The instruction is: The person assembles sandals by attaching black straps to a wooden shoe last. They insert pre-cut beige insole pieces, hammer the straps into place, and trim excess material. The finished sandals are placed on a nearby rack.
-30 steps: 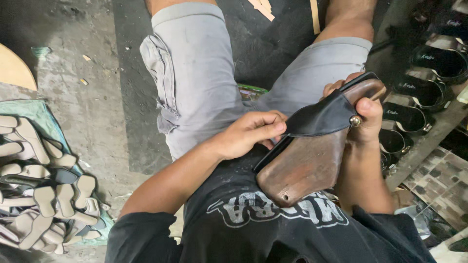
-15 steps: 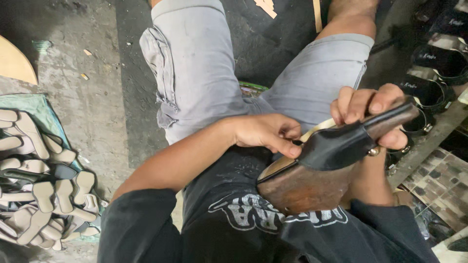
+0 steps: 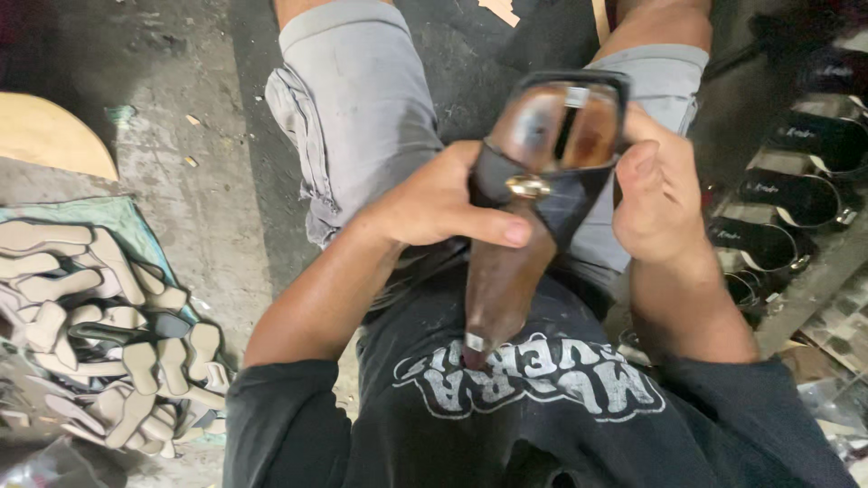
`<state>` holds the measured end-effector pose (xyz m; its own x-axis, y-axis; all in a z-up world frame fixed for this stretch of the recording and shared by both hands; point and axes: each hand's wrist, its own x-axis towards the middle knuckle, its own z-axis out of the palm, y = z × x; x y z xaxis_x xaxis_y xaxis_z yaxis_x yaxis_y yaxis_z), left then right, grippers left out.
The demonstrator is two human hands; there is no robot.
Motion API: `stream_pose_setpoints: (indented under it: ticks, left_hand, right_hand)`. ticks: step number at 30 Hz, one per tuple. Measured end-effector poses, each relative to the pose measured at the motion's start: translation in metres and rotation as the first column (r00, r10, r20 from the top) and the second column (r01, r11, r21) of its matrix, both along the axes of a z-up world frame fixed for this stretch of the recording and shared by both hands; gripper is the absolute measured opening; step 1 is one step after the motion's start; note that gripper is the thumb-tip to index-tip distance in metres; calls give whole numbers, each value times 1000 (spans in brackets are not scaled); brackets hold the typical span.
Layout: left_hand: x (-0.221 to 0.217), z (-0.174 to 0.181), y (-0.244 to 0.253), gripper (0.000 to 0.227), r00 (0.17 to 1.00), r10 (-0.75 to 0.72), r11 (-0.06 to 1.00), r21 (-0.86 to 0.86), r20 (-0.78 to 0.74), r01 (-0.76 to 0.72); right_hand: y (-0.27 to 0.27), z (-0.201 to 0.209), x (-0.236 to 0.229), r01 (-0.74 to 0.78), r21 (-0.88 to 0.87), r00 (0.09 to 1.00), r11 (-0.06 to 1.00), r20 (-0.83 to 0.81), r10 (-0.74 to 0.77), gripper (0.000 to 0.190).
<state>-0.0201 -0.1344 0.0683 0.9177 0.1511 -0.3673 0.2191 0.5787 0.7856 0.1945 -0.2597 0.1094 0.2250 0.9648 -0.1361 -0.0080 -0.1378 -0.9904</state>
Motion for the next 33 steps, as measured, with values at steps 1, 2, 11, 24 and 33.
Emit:
stream_pose_setpoints:
  ticks: [1,2,11,24,33]
  left_hand:
    - [-8,-3,5,79,997,68,995,-78,42,-64]
    - [-19,-8,7,84,987,138,980,-158,78,-124]
    - [-77,-33,-15,97,939,344,839,-455,17,-299]
    - [-18,10,50,78,761,-163,983,168,628,72]
    - [-24,26,11,81,957,285,958,-4,-49,-286]
  right_hand:
    - [-1,-3,-2,-64,-25,997,998,-46,63,57]
    - [-2,-7,-5,-129,-45,988,991,-94,124,50]
    - [-42,-34,-45,-328,-229,890,916,-399,219,24]
    - [-29,-58,-74,-688,250,162,681,-862,480,80]
    - [-62,-34,-39,-185,-442,979,878,-157,127,59]
